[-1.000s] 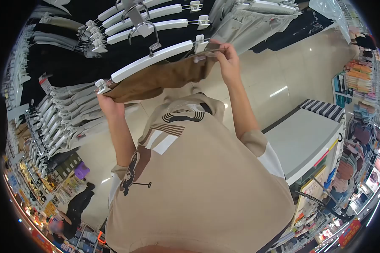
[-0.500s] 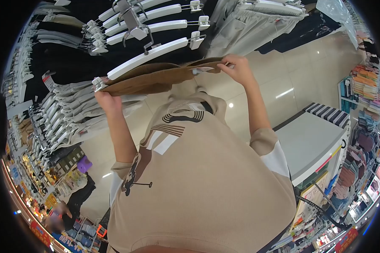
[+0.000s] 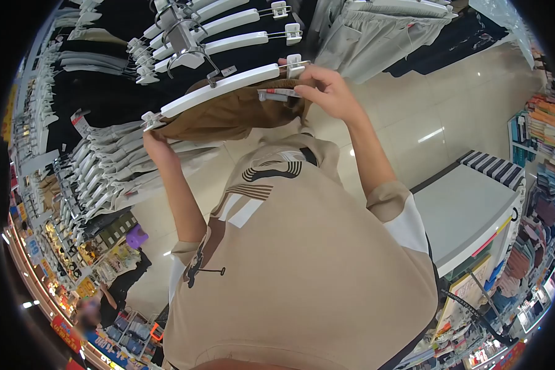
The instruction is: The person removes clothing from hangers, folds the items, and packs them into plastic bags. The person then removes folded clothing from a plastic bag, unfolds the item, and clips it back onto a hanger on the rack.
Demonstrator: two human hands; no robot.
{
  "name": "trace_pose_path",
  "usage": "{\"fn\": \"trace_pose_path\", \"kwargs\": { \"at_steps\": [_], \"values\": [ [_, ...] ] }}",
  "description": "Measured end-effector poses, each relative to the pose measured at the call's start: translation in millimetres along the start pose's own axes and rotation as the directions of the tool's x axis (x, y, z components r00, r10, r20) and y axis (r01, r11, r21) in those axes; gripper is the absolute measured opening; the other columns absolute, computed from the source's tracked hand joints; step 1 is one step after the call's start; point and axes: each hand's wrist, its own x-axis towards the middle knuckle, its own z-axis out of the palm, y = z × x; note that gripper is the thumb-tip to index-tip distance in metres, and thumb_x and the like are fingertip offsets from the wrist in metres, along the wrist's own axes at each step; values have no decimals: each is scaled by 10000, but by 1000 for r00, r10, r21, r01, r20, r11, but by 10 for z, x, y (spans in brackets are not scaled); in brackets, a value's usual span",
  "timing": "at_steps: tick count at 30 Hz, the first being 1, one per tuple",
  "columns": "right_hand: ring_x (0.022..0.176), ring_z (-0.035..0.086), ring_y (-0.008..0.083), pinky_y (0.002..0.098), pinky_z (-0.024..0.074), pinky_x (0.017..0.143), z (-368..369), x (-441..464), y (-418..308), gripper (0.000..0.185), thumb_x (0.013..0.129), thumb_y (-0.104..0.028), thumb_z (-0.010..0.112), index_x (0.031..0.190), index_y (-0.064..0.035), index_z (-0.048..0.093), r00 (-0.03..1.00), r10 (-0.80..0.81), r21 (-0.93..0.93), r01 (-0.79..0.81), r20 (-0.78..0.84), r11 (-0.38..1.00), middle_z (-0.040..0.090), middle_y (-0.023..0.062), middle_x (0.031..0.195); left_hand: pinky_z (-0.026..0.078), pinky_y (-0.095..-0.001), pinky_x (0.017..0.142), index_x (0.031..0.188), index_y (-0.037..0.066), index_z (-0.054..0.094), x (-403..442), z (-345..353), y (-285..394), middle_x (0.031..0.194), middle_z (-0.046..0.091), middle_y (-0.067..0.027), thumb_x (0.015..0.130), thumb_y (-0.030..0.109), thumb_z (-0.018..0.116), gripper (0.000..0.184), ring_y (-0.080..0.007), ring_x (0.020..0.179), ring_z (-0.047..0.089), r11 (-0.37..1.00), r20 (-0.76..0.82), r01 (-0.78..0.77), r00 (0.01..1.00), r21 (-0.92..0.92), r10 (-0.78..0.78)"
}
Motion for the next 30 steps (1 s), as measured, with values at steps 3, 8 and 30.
{"fn": "trace_pose_path", "kwargs": {
  "at_steps": [3,8,30],
  "values": [
    [1047,537,134,237,402,708,-40,-56,38,66,886,-13,610,842,-7,561,996,-93,-105,94,12,990,524,232,1362,457,-280,807,1013,20,600,-177,-254,-164,953,628,-55,923,74,550,116,-142,898,564,832,103,-466,883,300,458],
    [1113,521,165,267,413,774,-99,-123,103,72,881,-10,616,842,8,558,996,-93,-219,89,-8,972,484,268,1394,493,-291,673,1131,33,632,-989,438,200,1081,630,-122,824,12,595,311,-184,756,621,815,836,-541,530,205,142],
    [812,566,250,335,451,741,58,-199,-289,134,809,-77,700,828,-3,590,977,-206,-413,166,-54,895,618,121,861,502,-275,554,1143,15,646,-951,1382,53,832,700,-115,831,229,689,381,-151,561,655,799,881,-486,461,353,-109]
  ]
}}
